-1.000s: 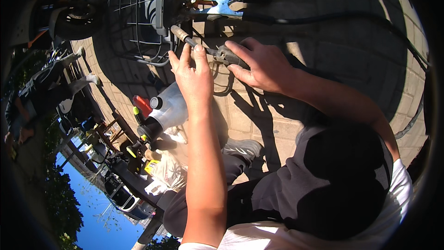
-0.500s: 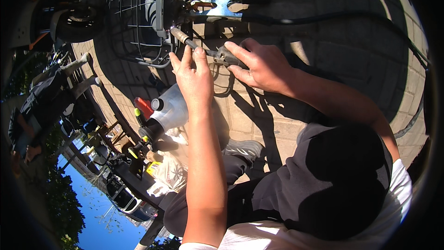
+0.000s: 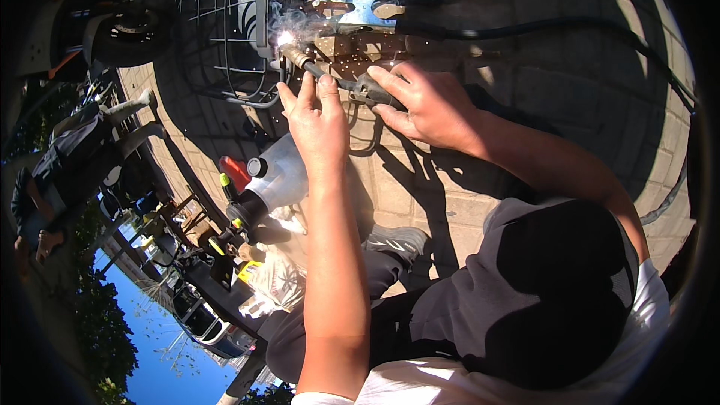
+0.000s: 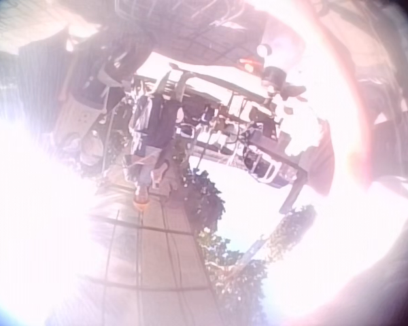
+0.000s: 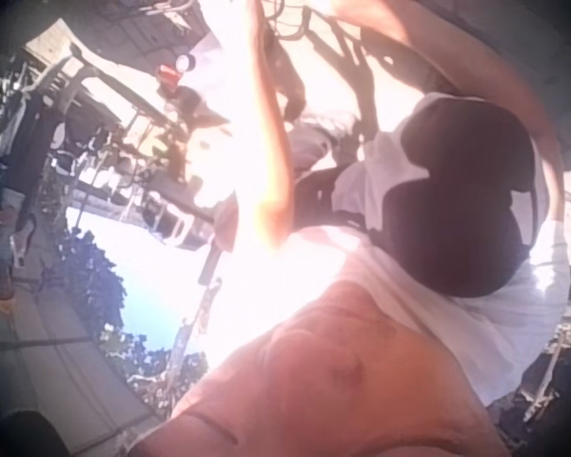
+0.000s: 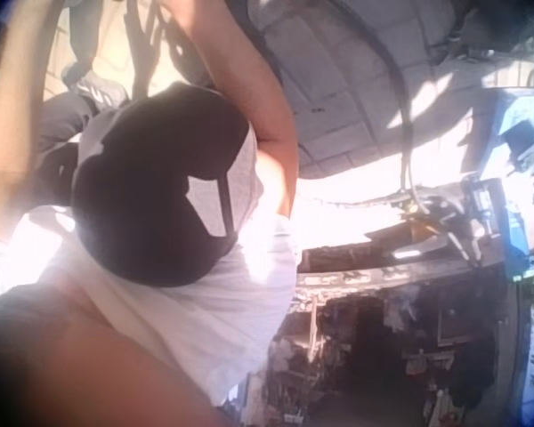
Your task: The person welds a metal basket using a handheld welding torch, then sprays the basket with a liquid from a spray bottle. The person removes the basket from the scooter, places it on the ground, and later reattaches it to the scooter.
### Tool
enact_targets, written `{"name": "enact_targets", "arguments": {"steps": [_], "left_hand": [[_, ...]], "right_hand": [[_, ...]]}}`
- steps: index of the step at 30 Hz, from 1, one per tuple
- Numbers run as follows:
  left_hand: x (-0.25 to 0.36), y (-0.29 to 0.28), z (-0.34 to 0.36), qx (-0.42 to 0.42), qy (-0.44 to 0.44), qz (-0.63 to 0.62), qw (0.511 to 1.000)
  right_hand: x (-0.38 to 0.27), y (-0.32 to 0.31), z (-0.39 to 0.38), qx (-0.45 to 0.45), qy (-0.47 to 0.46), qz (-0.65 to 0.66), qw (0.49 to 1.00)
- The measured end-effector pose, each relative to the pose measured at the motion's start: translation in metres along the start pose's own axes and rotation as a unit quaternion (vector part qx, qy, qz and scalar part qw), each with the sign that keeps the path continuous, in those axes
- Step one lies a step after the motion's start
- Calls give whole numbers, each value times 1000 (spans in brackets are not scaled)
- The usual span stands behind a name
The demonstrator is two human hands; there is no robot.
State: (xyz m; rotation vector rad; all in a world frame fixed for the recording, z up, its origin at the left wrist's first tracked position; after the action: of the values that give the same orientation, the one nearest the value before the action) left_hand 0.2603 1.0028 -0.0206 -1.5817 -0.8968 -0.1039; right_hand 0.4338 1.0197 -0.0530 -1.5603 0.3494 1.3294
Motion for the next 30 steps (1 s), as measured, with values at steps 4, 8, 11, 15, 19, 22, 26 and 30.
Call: {"name": "enact_targets", "arguments": {"steps": [4, 8, 11, 15, 19, 22, 26, 30], "left_hand": [[0, -1, 0, -3, 3, -5, 1000], [1, -1, -1, -12, 3, -17, 1000], [1, -1, -2, -14, 3, -10, 1000], [2, -2, -2, -8, 3, -8, 1000], [2, -2, -3, -9, 7, -1, 1000], [2, -1, -2, -8, 9, 0, 1000], [3, -1, -3, -8, 1, 4, 1000], [5, 2, -16, -15, -20, 17, 1000]], "right_hand": [[-1, 0, -2, 8, 0, 9, 1000], [-2, -2, -3, 13, 5, 15, 1000], [-3, -4, -3, 14, 8, 13, 1000], [-3, -4, -3, 16, 11, 20, 1000], [0, -3, -4, 23, -3, 22, 999], [4, 1, -2, 23, -1, 24, 999], [2, -1, -4, 29, -4, 42, 999], [5, 1, -13, -21, 45, 92, 995]]}}
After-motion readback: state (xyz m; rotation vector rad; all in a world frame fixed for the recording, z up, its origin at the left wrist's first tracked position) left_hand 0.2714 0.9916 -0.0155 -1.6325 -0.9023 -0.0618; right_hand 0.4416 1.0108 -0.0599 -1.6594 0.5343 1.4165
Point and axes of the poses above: each hand's wrist, its own z-axis towards the middle knuckle, its own y-axis out of the palm, x = y × z, the point moved 10 cm from there along z, towards the middle knuckle, and after that the axes turned 7 degrees about -x, right-handed, at the moved point
